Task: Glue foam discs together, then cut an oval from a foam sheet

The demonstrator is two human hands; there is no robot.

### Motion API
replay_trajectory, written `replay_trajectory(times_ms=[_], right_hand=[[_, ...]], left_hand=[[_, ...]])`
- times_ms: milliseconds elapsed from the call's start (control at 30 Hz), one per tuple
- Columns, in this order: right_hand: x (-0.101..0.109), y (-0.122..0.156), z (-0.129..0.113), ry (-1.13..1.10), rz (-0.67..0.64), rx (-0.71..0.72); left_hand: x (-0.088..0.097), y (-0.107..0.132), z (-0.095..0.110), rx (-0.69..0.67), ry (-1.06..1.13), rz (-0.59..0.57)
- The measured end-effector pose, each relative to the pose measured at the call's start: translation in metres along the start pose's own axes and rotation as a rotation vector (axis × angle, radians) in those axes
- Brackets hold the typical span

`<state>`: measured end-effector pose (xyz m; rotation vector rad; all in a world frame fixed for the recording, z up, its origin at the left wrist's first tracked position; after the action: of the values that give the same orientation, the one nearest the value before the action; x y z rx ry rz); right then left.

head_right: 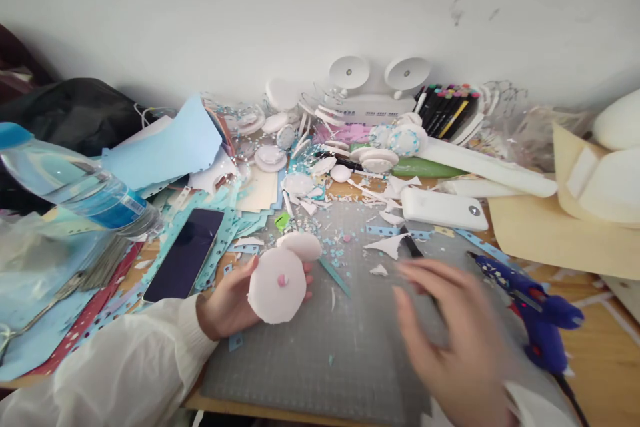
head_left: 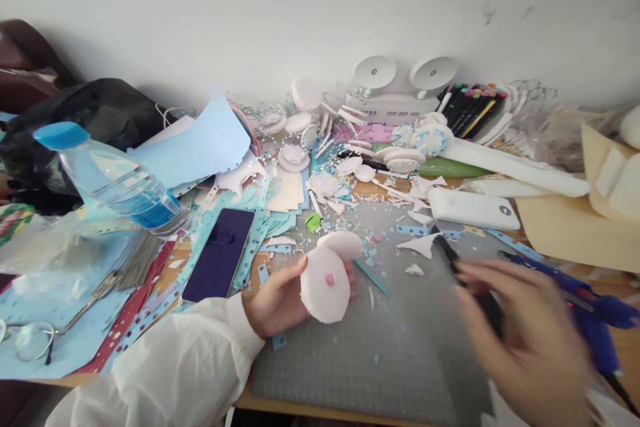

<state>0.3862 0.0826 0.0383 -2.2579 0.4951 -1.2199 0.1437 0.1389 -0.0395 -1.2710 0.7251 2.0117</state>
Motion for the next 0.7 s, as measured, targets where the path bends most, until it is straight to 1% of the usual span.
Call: replay_trajectory(times_ms=[33,67,133,167,233,333,400,467,500,567,633,700], right_hand=[[-0.021,-0.008,-0.015,-0.054,-0.093,0.084],[-0.04,-0.015,-0.027,-0.125,-0.181,0.132],[-0.071,-0.025,-0.041,-0.236,-0.307,0.141],[-0.082,-0.028,-0.044,-0.292,-0.341,0.123],[-0.093,-0.028,-0.043,-0.392,-0.355,0.07],[-0.091,-0.02,-0.035,-0.473,-0.27,0.009],[-0.084,-0.013,-0.03,-0.473,-0.183,-0.006],[-0.078,-0.008,-0.03,-0.465,-0.117,0.027],[-0.075,-0.007,-0.032,-0.463,-0.108,0.068],[-0.074,-0.005,-0.041,-0.475,-0.145,0.174],[-0.076,-0.005,-0.05,-0.498,-0.218,0.265],[-0.079,-0.004,-0.055,-0.519,-0.276,0.305]], left_hand=[[-0.001,0.0,0.0,0.0,-0.011,0.002],[-0.002,0.0,0.001,-0.003,-0.023,0.005],[-0.004,0.0,0.002,-0.014,-0.041,0.009],[-0.005,0.0,0.003,-0.021,-0.047,0.009],[-0.006,0.001,0.003,-0.026,-0.052,-0.003],[-0.007,0.002,0.002,-0.025,-0.02,-0.015],[-0.005,0.003,-0.001,0.0,0.036,0.014],[-0.002,0.004,-0.005,0.044,0.092,0.054],[-0.001,0.004,-0.006,0.065,0.112,0.065],[0.0,0.004,-0.007,0.083,0.141,0.062],[-0.001,0.003,-0.006,0.075,0.165,0.04],[-0.003,0.002,-0.005,0.067,0.181,0.02]])
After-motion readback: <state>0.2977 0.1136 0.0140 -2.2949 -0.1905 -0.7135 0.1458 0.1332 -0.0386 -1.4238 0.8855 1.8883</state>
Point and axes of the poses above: each hand's wrist, its own y-axis away from the middle knuckle, its own x-axis out of the back of the hand, z = x × y, the point moved 5 cm from there along -y, towards the middle knuckle, and after that the axes turned 2 degrees about y, right-handed, at the moved point
